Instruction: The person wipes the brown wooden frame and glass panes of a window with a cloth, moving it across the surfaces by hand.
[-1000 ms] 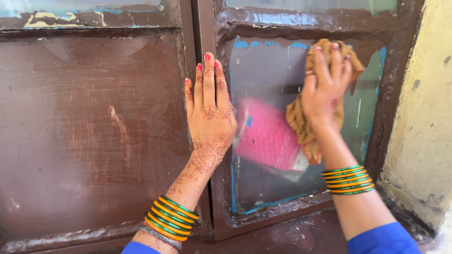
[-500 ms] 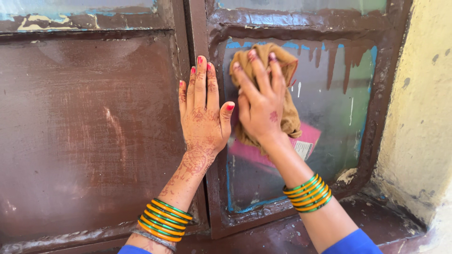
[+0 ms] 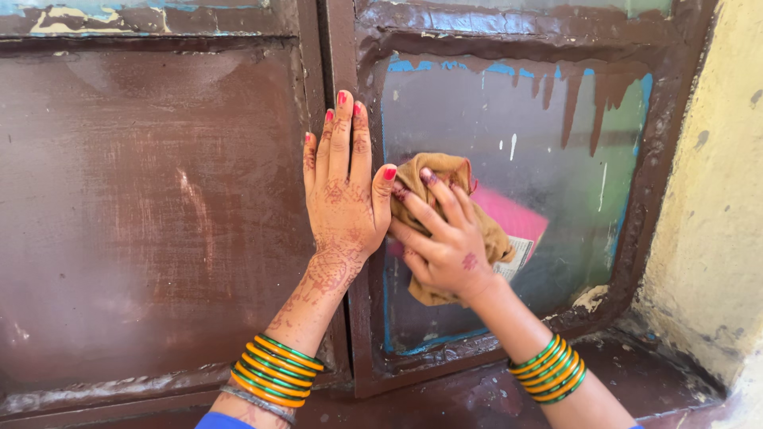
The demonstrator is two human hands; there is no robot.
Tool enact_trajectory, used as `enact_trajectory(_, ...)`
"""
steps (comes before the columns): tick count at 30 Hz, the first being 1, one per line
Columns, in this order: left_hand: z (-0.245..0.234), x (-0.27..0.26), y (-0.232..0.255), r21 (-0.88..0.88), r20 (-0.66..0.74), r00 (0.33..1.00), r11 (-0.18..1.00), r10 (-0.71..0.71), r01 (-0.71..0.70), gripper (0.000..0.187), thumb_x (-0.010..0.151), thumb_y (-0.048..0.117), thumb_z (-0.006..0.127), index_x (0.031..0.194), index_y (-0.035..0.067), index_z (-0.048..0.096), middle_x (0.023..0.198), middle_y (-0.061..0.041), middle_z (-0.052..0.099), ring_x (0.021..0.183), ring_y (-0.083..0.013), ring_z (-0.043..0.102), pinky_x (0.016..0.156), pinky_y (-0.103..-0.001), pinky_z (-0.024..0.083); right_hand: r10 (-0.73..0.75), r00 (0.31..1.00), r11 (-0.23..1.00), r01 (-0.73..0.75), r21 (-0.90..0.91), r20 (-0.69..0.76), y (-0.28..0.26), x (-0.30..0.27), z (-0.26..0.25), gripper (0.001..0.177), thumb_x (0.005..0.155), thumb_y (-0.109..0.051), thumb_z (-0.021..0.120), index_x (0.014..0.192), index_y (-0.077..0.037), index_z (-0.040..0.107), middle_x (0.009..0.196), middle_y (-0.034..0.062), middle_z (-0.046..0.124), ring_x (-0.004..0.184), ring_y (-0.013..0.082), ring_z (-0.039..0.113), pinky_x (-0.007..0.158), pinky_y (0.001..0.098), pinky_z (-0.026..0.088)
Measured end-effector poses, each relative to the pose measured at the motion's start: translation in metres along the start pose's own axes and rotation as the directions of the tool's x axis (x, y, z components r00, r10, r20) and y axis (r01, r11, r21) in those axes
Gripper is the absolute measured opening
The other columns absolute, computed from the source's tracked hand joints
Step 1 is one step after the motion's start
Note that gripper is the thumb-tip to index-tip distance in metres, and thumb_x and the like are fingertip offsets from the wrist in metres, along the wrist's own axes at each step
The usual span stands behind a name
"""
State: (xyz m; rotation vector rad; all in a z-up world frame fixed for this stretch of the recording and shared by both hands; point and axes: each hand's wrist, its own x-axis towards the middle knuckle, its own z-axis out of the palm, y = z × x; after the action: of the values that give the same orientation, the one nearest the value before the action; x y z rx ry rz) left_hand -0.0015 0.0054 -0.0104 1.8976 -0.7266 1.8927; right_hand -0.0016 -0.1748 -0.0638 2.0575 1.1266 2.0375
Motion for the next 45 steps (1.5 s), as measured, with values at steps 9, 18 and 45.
enact_trajectory(9, 0.0, -0.005, 0.002, 0.064, 0.039, 0.999, 0.998, -0.019, 0.016, 0.065, 0.105, 0.026, 0.054, 0.162, 0.003, 0.032, 0.17, -0.012, 0.027, 0.156, -0.0324, 0.034, 0.128, -0.054, 0.024, 0.0, 0.987, 0.991, -0.022, -0.133, -0.161, 0.077, 0.03, -0.013, 0.048, 0.084, -0.01, 0.07, 0.13, -0.018, 0.077, 0.154, 0.0121, 0.055, 0.147, 0.0427, 0.042, 0.122, 0.0584, 0.036)
enact_trajectory(18, 0.003, -0.01, 0.001, 0.082, 0.033, 0.999, 0.997, -0.015, 0.012, 0.068, 0.104, 0.018, 0.057, 0.164, 0.005, 0.03, 0.171, -0.01, 0.026, 0.157, -0.0308, 0.034, 0.13, -0.053, 0.025, 0.159, 0.97, 0.97, -0.188, -0.155, -0.184, 0.164, 0.004, -0.031, 0.052, 0.092, -0.004, 0.065, 0.143, -0.01, 0.071, 0.161, 0.0195, 0.05, 0.15, 0.0473, 0.042, 0.129, 0.0548, 0.034)
enact_trajectory(45, 0.009, -0.017, -0.001, 0.071, -0.014, 1.0, 0.997, -0.013, 0.014, 0.067, 0.104, 0.013, 0.06, 0.164, 0.009, 0.028, 0.17, -0.005, 0.023, 0.151, -0.0271, 0.042, 0.13, -0.048, 0.026, 0.622, 0.69, 0.679, -0.711, -0.183, -0.37, 0.209, -0.191, -0.014, 0.051, 0.104, -0.01, 0.054, 0.154, -0.005, 0.062, 0.166, 0.0252, 0.043, 0.153, 0.0447, 0.038, 0.129, 0.052, 0.029)
